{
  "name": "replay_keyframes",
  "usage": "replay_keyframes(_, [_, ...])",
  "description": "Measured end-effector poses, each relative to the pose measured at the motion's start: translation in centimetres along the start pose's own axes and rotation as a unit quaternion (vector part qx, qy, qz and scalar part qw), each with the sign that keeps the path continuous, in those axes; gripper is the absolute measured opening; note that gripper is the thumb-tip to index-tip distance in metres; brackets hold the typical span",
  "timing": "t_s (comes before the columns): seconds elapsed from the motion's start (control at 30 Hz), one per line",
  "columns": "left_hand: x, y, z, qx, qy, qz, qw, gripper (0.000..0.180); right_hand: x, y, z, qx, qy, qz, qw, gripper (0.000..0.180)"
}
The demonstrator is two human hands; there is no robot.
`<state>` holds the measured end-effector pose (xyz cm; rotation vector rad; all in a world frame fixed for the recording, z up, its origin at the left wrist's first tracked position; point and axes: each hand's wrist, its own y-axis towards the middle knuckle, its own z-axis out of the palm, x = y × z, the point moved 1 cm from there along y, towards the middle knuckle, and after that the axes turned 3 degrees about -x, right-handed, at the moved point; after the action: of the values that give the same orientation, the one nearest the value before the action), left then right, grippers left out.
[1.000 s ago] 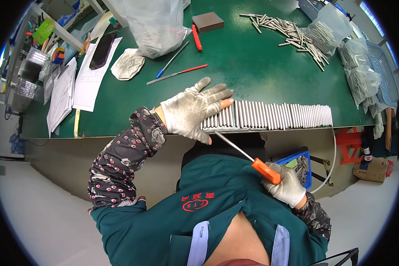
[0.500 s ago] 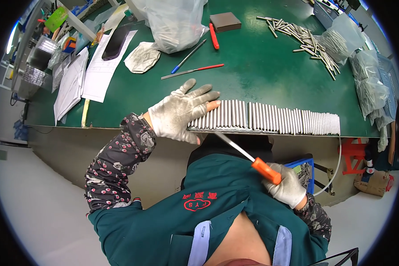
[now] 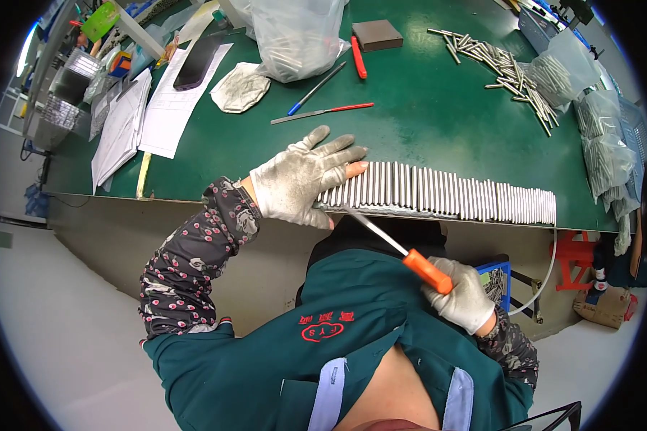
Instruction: Organizing and bundling small metal pins at a factory workbench using an air blow gun and a pick tool.
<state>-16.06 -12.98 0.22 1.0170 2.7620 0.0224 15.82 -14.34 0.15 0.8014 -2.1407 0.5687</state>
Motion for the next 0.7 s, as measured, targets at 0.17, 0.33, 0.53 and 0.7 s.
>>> replay_keyframes(0.17, [0.1, 0.1, -0.1, -0.006, -0.008, 0.008, 1.000, 0.098, -0.1, 0.3, 0.4, -0.036, -0.001, -0.009, 0.999, 0.023])
replay_keyframes(0.33, [0.1, 0.1, -0.2, -0.012, -0.015, 0.008, 1.000, 0.099, 0.8, 0.6, 0.2, 0.002, 0.007, 0.007, 1.000, 0.024])
replay_keyframes(0.53, [0.5, -0.5, -1.0, -0.032, -0.019, 0.001, 0.999, 0.103, 0.8, 0.2, -0.5, 0.016, 0.042, 0.026, 0.999, 0.025])
replay_keyframes(0.7, [1.6, -4.2, -2.5, -0.063, -0.033, -0.063, 0.995, 0.109, 0.4, 0.0, -0.5, 0.005, 0.052, 0.055, 0.997, 0.023])
